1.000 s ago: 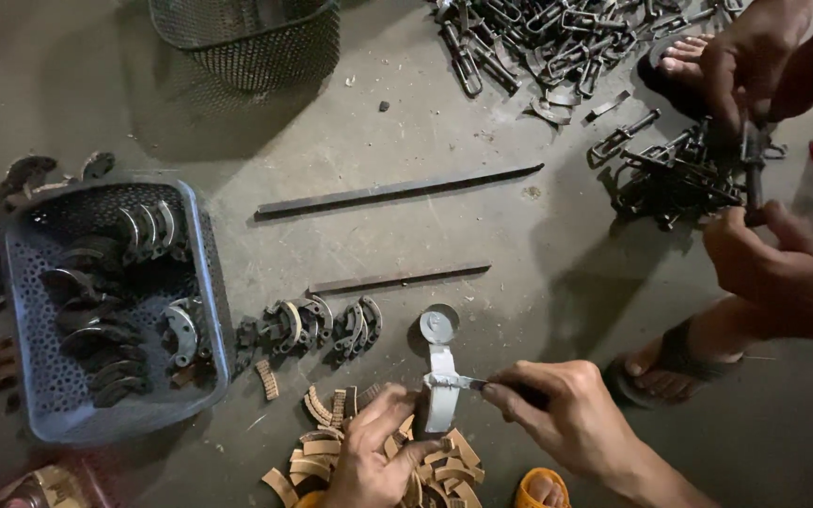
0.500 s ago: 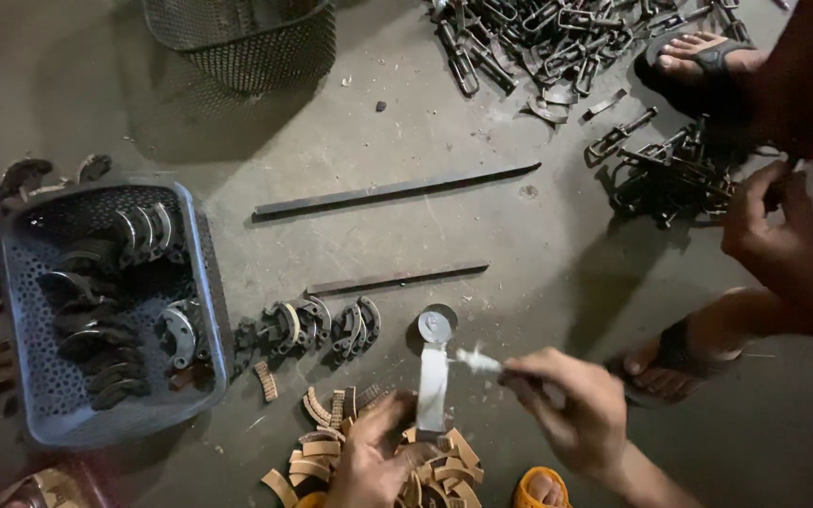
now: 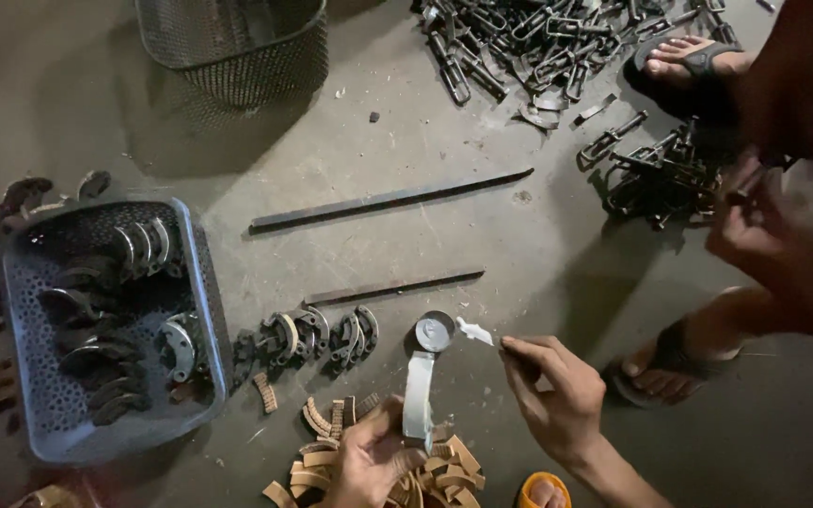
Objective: Applying adhesive strips to curved metal components on a workshop floor
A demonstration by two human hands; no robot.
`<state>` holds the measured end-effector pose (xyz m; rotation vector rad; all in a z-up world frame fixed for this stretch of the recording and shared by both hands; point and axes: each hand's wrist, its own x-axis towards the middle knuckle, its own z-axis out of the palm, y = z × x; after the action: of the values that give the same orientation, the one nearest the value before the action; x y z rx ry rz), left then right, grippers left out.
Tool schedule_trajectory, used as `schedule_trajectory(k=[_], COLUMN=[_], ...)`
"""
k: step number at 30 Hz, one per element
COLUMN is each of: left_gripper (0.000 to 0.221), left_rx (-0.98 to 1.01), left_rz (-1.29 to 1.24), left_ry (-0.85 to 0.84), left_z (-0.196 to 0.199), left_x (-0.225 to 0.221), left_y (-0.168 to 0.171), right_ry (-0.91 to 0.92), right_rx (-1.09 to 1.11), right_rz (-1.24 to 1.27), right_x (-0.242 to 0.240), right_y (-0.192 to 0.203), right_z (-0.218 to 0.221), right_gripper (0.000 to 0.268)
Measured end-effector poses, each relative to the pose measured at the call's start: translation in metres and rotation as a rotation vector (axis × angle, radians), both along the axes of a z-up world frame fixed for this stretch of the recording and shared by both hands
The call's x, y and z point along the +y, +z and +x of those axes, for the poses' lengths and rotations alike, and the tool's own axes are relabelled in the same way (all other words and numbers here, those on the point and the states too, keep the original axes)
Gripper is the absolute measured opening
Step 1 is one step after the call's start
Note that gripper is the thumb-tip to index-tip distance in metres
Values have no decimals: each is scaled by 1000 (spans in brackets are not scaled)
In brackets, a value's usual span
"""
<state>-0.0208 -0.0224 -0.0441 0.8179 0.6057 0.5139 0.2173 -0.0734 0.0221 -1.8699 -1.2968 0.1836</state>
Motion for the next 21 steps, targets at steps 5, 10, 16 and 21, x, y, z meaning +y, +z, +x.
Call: schedule_trajectory(k=[5,10,16,21], left_gripper=[45,22,40,33], left_rx=[145,693,841,828], left_rz=[115,578,914,701], left_ry=[-19,-47,-297,-23], left_z=[-11,30,172,288], left_x=[9,88,190,196], left_y=[-29,63,4,-107], right_ry=[29,74,75,138], right_rx=[-29,35,60,107], right_rz=[-13,-175,-288,-375], right_x=[-16,-19,-24,-48], right_y=[-55,-101,-152,-190], right_z=[3,-17,-40,-38], right_gripper=[21,27,18,35])
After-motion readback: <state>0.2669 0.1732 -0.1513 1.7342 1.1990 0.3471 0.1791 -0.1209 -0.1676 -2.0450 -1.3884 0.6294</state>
